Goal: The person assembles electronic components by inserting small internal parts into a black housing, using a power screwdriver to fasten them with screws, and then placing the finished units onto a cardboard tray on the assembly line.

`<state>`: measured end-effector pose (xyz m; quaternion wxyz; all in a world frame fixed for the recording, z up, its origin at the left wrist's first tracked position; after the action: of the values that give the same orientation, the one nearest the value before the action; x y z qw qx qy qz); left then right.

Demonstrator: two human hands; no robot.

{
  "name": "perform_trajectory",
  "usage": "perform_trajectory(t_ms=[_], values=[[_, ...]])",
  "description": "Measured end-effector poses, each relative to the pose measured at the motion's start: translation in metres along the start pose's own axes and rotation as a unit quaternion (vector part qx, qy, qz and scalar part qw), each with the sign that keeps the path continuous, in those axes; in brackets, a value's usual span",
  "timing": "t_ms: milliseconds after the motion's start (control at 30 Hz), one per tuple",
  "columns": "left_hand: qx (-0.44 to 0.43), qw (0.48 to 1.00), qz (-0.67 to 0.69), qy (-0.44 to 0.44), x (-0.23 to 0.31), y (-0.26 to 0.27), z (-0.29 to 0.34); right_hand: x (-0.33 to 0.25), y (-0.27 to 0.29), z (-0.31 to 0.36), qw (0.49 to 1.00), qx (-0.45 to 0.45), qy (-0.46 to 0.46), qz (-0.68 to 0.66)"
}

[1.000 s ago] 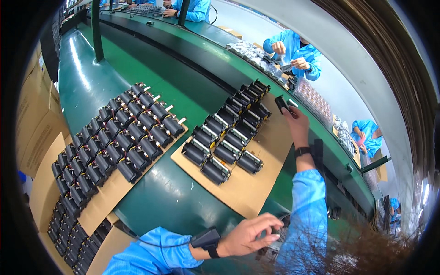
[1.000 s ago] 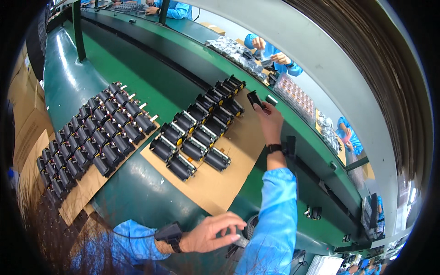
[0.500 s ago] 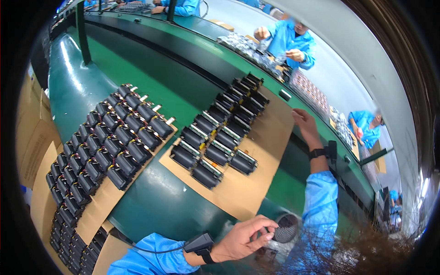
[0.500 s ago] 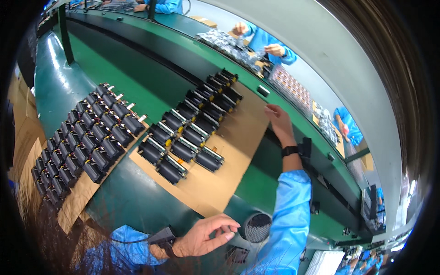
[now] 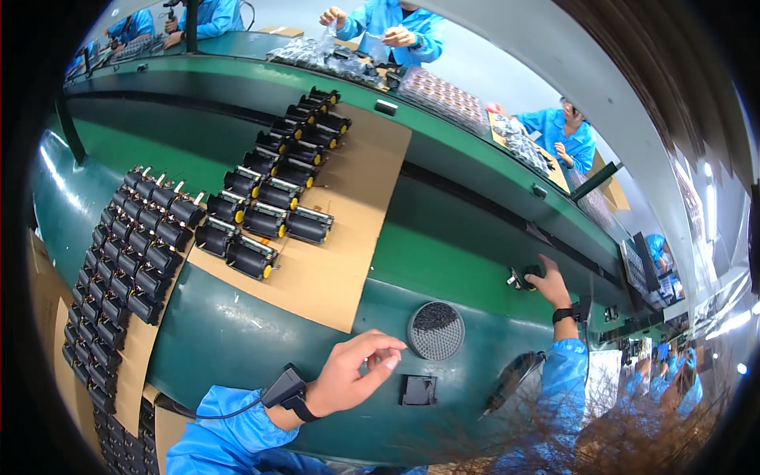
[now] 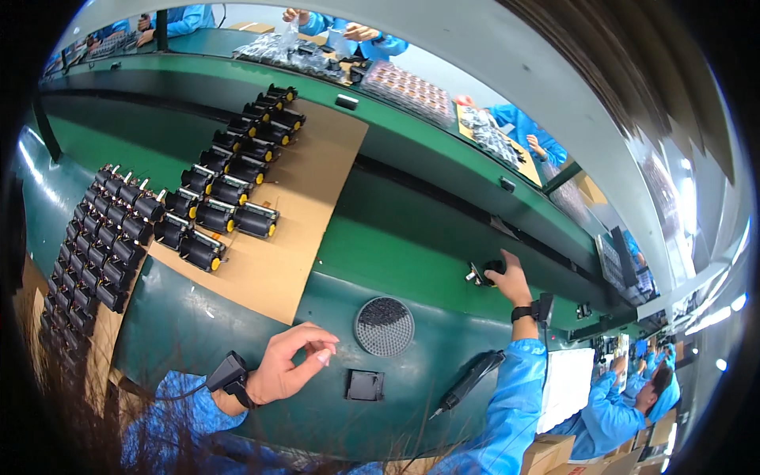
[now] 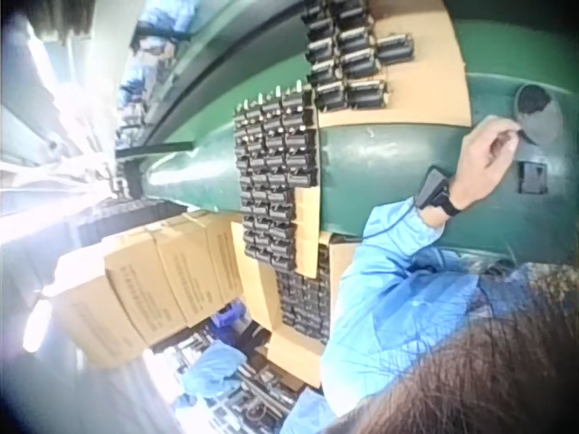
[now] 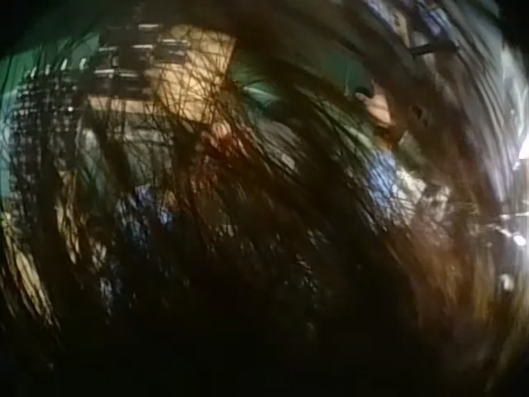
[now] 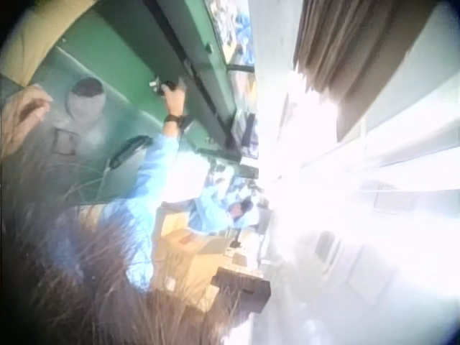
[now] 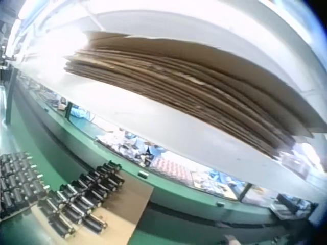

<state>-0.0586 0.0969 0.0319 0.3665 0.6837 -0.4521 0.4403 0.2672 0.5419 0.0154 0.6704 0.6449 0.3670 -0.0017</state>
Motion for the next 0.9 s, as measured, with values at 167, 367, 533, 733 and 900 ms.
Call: perform_trajectory(t_ms=[167, 367, 533, 733, 900], values=[[-0.009, 1.0, 0.0, 0.003, -0.01, -0.021, 0.001, 0.039, -0.013, 0.021, 0.997, 0.017, -0.065, 0.048], [-0.09, 0.986, 0.095, 0.102, -0.023, -0.053, -0.009, -0.112, -0.02, 0.056, 0.974, 0.039, 0.054, -0.215], [-0.205, 0.894, 0.264, 0.298, -0.05, -0.107, -0.025, -0.29, -0.049, 0.154, 0.931, -0.203, 0.225, -0.204], [-0.206, 0.855, 0.363, 0.308, -0.05, -0.115, -0.031, -0.249, -0.044, 0.133, 0.896, -0.19, 0.171, -0.364], [-0.174, 0.865, 0.371, 0.29, -0.049, -0.096, -0.026, -0.077, -0.016, 0.06, 0.993, 0.086, 0.042, -0.063]])
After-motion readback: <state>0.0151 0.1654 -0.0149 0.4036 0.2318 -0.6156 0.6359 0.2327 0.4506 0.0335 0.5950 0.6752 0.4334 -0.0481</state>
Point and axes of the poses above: each hand's wrist, its own z-axis away from the middle knuckle, its own y-axis out of the back of the hand, x = y × z, the point moved 10 cm from there along -z, towards the middle knuckle, and after that the axes turned 11 degrees about -z, right-handed, at the moved point
